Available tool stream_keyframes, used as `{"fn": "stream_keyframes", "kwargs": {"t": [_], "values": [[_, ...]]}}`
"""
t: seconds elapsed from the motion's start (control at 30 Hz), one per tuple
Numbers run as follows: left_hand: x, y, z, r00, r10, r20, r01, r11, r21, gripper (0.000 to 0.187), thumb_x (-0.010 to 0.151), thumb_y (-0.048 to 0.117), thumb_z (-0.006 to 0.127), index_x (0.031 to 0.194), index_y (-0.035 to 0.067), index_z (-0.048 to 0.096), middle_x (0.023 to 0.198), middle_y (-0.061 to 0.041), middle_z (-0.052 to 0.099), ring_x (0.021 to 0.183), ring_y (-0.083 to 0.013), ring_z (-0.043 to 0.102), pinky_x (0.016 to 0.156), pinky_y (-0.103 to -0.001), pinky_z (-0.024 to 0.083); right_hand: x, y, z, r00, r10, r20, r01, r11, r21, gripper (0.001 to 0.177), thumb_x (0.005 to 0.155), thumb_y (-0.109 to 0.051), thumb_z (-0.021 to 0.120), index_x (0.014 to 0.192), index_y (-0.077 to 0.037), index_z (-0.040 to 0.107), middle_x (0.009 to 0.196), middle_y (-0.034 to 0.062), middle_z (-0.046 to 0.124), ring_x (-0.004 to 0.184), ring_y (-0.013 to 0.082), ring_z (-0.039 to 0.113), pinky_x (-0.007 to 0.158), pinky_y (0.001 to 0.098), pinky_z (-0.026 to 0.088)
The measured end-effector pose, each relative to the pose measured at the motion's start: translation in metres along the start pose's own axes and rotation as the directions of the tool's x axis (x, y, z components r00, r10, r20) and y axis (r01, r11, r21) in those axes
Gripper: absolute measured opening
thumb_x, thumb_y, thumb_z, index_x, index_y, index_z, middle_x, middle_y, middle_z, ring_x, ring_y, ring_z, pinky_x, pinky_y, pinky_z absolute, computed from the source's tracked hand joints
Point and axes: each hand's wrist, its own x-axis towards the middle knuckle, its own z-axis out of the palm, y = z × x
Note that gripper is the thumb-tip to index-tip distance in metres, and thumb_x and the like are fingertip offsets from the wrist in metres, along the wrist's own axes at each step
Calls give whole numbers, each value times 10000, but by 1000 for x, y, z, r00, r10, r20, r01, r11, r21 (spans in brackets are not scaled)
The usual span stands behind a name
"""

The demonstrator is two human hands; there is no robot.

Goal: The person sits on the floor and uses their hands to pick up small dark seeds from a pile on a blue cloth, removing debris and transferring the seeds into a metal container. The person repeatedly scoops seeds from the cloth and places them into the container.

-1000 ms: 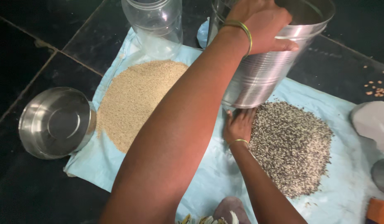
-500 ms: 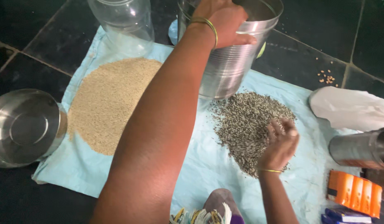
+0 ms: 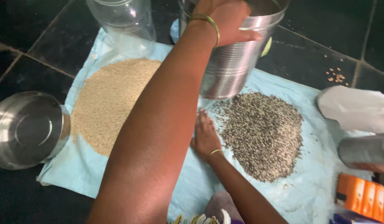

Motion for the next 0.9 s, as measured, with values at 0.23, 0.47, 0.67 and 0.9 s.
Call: {"fn": "stream_keyframes", "kwargs": {"t": [0.23, 0.47, 0.67, 0.9], "values": [[9, -6, 9, 987, 81, -138, -81, 997, 9, 659, 789, 768, 663, 907, 130, 780, 930, -131, 752, 887, -327, 718, 756, -506, 548, 16, -2, 3, 878, 327, -349, -270, 941, 202, 848, 1033, -390, 545, 1534, 168, 150, 1633, 346, 90, 1536, 474, 64, 1247, 521, 85], [14, -12, 3, 998, 64, 12, -65, 993, 98, 721, 876, 782, 605, 948, 83, 767, 880, -110, 755, 842, -287, 726, 728, -475, 568, 46, 12, 21, 970, 189, -152, -190, 982, 9, 820, 987, -328, 505, 1566, 127, 145, 1663, 314, 120, 1564, 433, 105, 1266, 488, 101], [15, -26, 0, 991, 132, -16, -133, 990, -42, 707, 870, 761, 634, 979, 74, 759, 952, -122, 746, 886, -325, 723, 749, -482, 560, 51, 13, 13, 895, 384, -226, -333, 914, 233, 883, 973, -425, 526, 1552, 139, 170, 1623, 330, 158, 1522, 453, 139, 1244, 490, 111], [15, -42, 8, 994, 97, -44, -102, 987, -125, 710, 884, 732, 619, 1100, 62, 711, 1042, -119, 747, 966, -316, 715, 793, -468, 553, 96, 54, 24, 983, 173, -62, -183, 953, -240, 790, 1061, -583, 292, 1595, -3, 249, 1691, 208, 211, 1558, 410, 147, 1252, 640, 59]]}}
